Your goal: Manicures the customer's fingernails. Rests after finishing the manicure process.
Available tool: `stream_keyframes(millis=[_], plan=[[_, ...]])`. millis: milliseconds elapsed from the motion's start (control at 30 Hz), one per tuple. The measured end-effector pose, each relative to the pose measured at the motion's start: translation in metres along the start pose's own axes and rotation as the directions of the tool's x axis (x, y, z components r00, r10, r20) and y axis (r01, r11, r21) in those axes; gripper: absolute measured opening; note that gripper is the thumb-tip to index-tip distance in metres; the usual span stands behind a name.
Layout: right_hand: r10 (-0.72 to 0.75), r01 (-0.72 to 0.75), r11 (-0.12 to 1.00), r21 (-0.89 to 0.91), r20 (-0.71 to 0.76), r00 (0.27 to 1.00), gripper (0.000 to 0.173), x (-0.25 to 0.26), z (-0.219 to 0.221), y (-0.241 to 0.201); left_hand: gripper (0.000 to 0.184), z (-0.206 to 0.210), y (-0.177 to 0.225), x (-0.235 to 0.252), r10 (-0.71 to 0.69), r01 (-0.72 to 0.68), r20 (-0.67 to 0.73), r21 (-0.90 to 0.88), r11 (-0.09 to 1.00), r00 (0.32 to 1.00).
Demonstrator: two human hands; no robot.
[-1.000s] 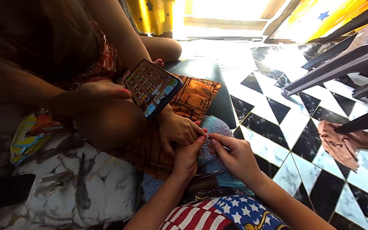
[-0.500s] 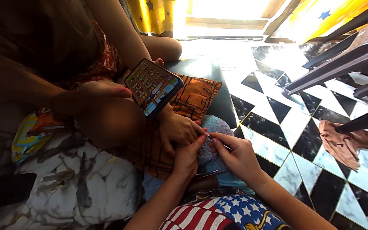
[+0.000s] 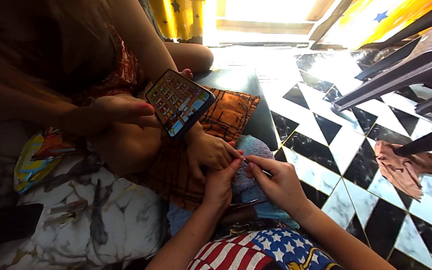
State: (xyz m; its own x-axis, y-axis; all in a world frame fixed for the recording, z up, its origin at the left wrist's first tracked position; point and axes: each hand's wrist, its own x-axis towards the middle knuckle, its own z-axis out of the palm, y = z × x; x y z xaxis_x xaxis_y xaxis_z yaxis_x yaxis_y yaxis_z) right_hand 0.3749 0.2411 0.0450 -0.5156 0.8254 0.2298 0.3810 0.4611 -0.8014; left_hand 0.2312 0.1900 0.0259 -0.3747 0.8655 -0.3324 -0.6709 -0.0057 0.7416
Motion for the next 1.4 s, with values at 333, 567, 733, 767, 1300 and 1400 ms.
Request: stream_keyframes(millis=[333,567,733,767,1300,1400], plan=[[-0.096,0.092,0.987,-0.131,-0.021,0.995,0.027,0.0017,-0.0002,0.0009,0.019,0.0008,0.0013,-0.0009,-0.015,0.015,-0.015,0.007,1.0,1.0],[-0.159,0.146,0.941,-0.306,-0.017,0.987,0.028,0.0051,-0.0018,-0.0015,0.021,0.0009,0.0017,-0.0008,-0.016,0.016,-0.016,0.0,1.0,1.0],[-0.198,0.182,0.909,-0.375,-0.004,0.98,0.027,0.0069,-0.0021,-0.0044,0.019,0.0001,0.0004,0.0001,-0.012,0.012,-0.011,0.007,1.0,1.0],[-0.201,0.183,0.906,-0.381,-0.006,0.98,0.027,0.0069,-0.0018,-0.0048,0.018,0.0001,0.0003,0.0,-0.013,0.013,-0.012,0.009,1.0,1.0],[-0.273,0.25,0.888,-0.386,-0.003,0.962,0.027,0.0067,0.0026,0.0023,0.023,-0.0007,-0.0007,0.0002,-0.018,0.018,-0.03,0.002,1.0,0.999],[-0.281,0.26,0.882,-0.392,0.003,0.96,0.027,0.0074,0.0026,0.0034,0.023,-0.0014,-0.0015,0.001,-0.015,0.015,-0.023,-0.003,1.0,1.0]])
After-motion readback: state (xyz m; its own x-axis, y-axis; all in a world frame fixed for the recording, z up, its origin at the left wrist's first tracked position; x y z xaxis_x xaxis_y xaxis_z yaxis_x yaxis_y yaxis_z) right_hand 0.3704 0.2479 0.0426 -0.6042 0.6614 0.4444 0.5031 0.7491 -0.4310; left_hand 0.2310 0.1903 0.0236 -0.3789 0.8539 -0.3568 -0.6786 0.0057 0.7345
